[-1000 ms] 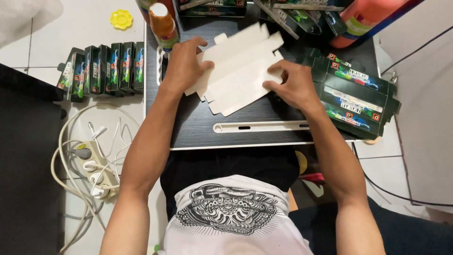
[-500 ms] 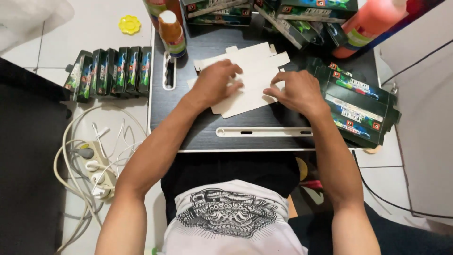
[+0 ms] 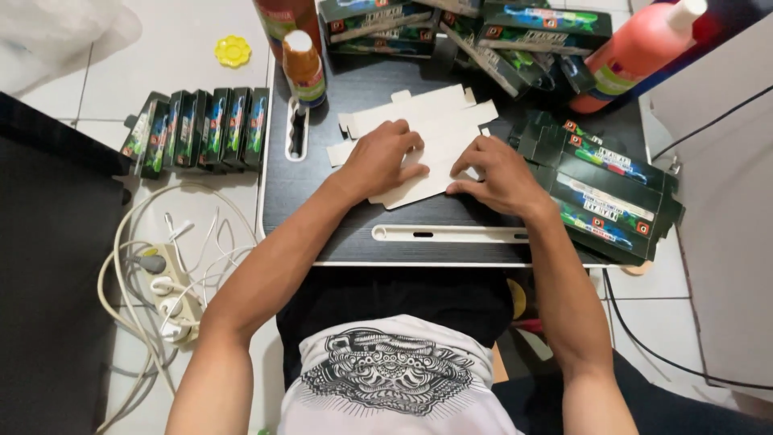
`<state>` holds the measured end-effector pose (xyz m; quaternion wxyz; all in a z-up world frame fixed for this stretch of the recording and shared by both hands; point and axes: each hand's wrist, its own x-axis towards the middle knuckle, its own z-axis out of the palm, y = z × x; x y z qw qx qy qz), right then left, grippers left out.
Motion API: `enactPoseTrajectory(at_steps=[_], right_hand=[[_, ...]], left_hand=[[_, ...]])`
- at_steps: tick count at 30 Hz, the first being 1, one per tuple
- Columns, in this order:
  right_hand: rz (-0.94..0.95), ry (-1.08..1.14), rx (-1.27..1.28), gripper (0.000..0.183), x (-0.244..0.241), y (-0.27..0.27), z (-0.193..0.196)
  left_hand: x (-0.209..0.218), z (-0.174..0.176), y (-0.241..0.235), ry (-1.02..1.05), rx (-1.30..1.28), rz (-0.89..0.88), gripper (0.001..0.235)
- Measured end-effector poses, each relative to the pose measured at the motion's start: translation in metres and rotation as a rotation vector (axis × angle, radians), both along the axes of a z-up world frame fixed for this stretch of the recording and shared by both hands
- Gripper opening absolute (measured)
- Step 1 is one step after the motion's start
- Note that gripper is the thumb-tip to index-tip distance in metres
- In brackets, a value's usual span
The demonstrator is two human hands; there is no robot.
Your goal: The person assembles small rectangular cardboard boxes from flat printed sheets. They fold the sheets along pre-scored lines, tuck flaps into slots, and form the box shape. Completed boxes are placed in a stack on the left side of the table.
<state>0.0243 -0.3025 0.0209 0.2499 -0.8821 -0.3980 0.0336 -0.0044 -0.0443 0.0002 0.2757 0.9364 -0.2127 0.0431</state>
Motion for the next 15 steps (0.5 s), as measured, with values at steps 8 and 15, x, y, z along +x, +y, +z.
enactPoseTrajectory(at_steps=[8, 15], right_hand=[[-0.028, -0.002, 0.057, 0.011, -0.002, 0.002, -0.001], [-0.107, -0.048, 0.045, 0.017, 0.001, 0.005, -0.015]], left_hand=[[-0.015, 0.027, -0.009, 0.122, -0.038, -0.053, 0.044], [-0.011, 0.004, -0.015, 0.260, -0.114, -0.102, 0.034]])
